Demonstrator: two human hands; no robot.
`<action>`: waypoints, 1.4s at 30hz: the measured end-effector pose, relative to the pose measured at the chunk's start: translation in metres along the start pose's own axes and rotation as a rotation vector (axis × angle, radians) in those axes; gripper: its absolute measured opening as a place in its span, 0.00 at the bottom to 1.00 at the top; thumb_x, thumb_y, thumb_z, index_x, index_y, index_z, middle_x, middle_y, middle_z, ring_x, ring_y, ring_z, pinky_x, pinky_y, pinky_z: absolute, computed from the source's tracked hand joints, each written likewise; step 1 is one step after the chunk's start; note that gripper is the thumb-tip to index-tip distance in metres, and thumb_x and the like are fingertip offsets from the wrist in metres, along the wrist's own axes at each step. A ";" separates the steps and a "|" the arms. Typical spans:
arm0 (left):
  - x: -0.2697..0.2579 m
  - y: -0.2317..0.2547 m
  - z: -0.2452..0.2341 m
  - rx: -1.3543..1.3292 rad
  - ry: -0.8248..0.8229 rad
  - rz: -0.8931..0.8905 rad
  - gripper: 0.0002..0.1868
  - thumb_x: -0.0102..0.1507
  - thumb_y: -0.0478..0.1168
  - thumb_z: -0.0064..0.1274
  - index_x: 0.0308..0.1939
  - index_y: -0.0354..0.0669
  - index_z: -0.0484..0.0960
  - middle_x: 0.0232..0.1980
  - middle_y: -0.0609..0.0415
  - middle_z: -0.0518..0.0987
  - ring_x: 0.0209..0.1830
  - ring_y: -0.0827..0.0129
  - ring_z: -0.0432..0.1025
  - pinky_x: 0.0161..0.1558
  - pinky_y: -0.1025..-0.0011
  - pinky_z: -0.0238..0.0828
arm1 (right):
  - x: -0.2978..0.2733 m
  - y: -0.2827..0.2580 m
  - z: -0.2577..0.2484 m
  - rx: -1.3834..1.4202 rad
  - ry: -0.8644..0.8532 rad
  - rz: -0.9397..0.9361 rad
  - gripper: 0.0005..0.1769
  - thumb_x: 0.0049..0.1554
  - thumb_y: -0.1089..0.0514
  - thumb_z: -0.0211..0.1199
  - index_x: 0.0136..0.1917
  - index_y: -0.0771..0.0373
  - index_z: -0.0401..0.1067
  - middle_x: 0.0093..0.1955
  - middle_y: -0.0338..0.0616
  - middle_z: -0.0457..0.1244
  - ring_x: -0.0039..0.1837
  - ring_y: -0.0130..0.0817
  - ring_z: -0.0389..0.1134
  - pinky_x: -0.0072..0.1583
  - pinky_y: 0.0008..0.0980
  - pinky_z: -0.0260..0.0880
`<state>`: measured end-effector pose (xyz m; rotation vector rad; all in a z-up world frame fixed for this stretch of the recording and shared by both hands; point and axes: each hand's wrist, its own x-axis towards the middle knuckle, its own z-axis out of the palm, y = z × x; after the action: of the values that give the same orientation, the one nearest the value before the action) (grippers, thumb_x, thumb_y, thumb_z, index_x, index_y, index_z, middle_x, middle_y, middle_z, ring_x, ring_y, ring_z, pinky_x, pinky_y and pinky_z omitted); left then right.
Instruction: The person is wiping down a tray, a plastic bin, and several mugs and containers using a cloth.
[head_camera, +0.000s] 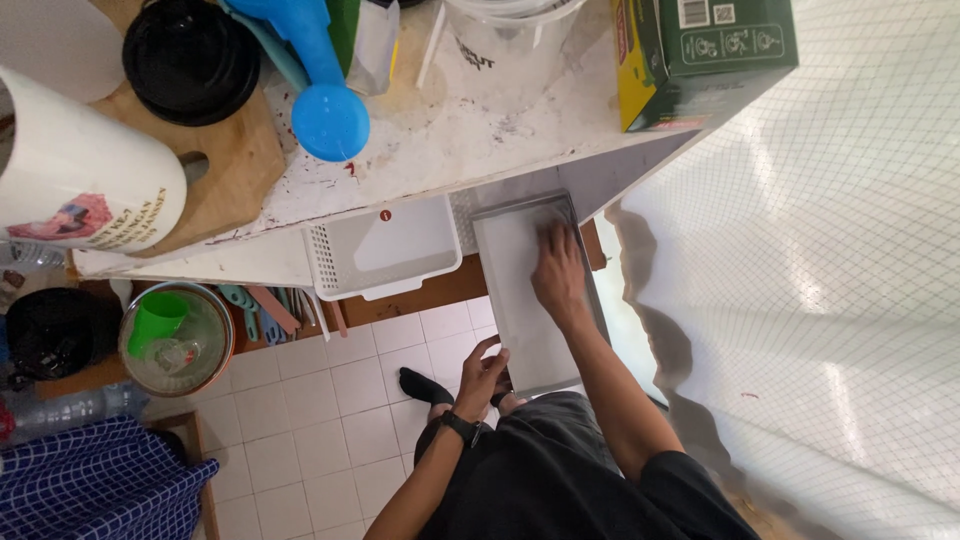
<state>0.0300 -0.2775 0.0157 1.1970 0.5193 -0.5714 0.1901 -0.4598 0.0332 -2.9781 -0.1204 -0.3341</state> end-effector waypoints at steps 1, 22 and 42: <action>-0.001 -0.003 -0.001 0.003 -0.003 -0.004 0.29 0.69 0.48 0.55 0.71 0.44 0.68 0.47 0.36 0.81 0.47 0.47 0.80 0.44 0.51 0.82 | -0.019 -0.007 -0.024 -0.001 -0.002 0.006 0.32 0.50 0.64 0.57 0.69 0.63 0.68 0.72 0.55 0.58 0.75 0.55 0.57 0.71 0.46 0.61; -0.006 0.001 0.002 0.006 -0.037 0.031 0.31 0.69 0.51 0.56 0.73 0.43 0.67 0.46 0.35 0.80 0.46 0.46 0.80 0.43 0.51 0.82 | 0.008 -0.051 0.022 0.551 0.037 -0.210 0.27 0.45 0.79 0.53 0.59 0.72 0.72 0.58 0.61 0.66 0.61 0.56 0.67 0.68 0.45 0.61; 0.005 -0.011 -0.001 -0.032 0.029 0.011 0.30 0.67 0.47 0.58 0.71 0.45 0.70 0.45 0.38 0.81 0.43 0.47 0.80 0.41 0.52 0.83 | -0.092 -0.026 -0.050 0.390 -0.067 -0.408 0.22 0.46 0.75 0.59 0.56 0.76 0.72 0.65 0.66 0.65 0.75 0.52 0.59 0.80 0.45 0.53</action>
<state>0.0262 -0.2805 0.0045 1.1788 0.5446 -0.5351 0.0870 -0.4476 0.0644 -2.5590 -0.7169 -0.2207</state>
